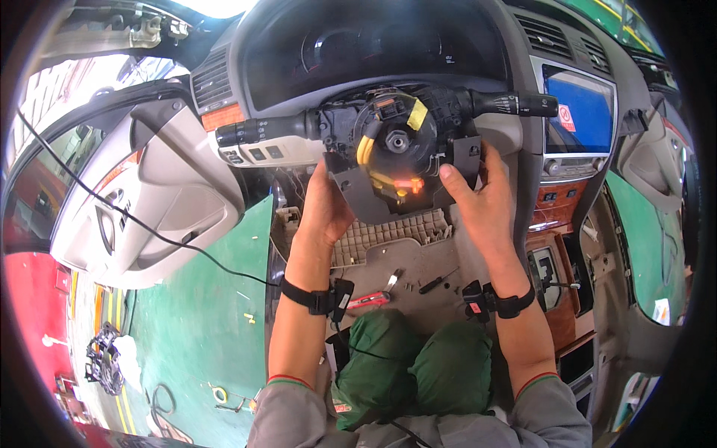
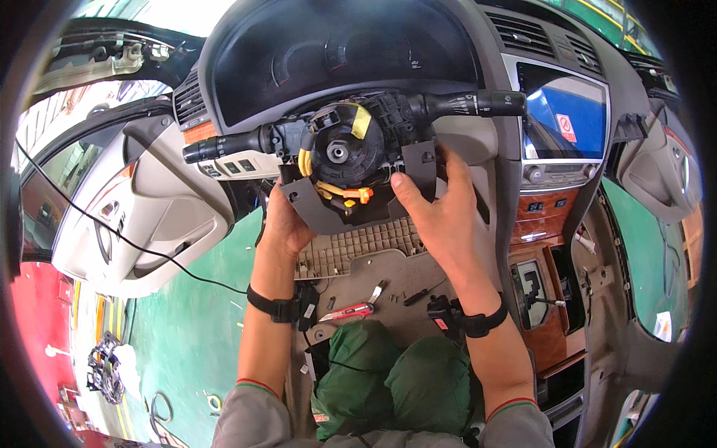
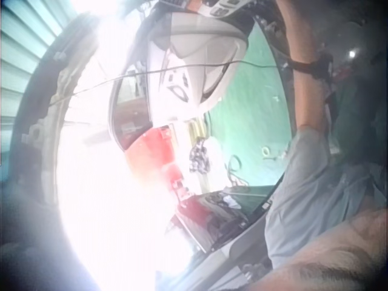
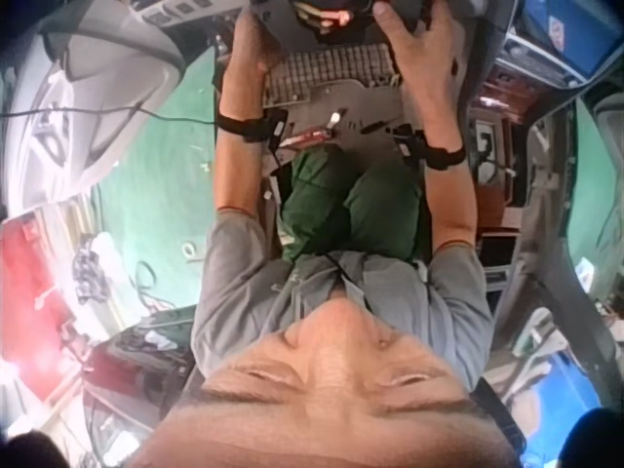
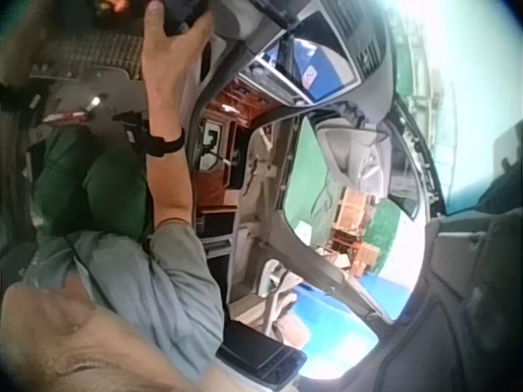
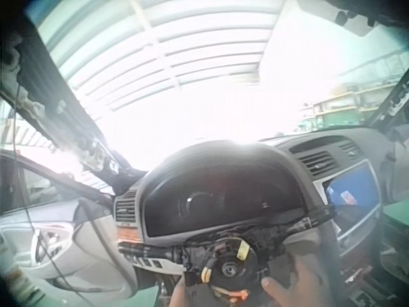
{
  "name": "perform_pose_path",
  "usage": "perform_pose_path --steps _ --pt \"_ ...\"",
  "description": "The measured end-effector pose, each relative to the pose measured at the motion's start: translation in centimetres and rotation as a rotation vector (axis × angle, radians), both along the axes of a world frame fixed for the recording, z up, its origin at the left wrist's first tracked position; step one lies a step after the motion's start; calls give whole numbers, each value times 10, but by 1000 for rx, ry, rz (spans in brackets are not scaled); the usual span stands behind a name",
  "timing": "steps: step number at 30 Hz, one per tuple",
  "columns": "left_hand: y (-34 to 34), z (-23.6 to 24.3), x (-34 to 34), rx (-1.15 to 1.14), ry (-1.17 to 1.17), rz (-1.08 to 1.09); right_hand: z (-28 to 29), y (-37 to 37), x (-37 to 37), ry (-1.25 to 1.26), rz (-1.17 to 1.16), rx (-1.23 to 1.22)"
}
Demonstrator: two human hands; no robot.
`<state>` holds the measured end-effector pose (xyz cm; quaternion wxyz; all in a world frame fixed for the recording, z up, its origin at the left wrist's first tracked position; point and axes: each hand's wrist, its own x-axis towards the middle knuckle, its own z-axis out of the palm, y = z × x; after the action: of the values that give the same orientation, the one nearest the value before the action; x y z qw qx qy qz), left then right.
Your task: The person assembles the steering column cover by fitting the plastic panels together and securing them with a screwdriver.
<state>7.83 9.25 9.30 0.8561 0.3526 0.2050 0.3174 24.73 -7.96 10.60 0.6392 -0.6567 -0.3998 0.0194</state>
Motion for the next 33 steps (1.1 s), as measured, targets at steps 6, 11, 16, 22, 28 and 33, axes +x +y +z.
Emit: perform_pose_path --steps 6,11,16,22,28,33 --pt "-36 12 -26 309 465 201 7 -3 -5 38 44 41" --pt "-71 38 -38 1096 561 721 -2 -1 -7 161 99 113" --pt "-64 49 -17 1507 565 779 3 -5 -12 87 39 74" --pt "-59 51 -14 1457 454 750 -5 -5 -10 193 143 -34" --pt "-68 63 -16 1289 336 522 -19 -2 -4 331 384 92" --pt "-63 65 -30 975 20 275 -15 -5 -11 504 492 159"
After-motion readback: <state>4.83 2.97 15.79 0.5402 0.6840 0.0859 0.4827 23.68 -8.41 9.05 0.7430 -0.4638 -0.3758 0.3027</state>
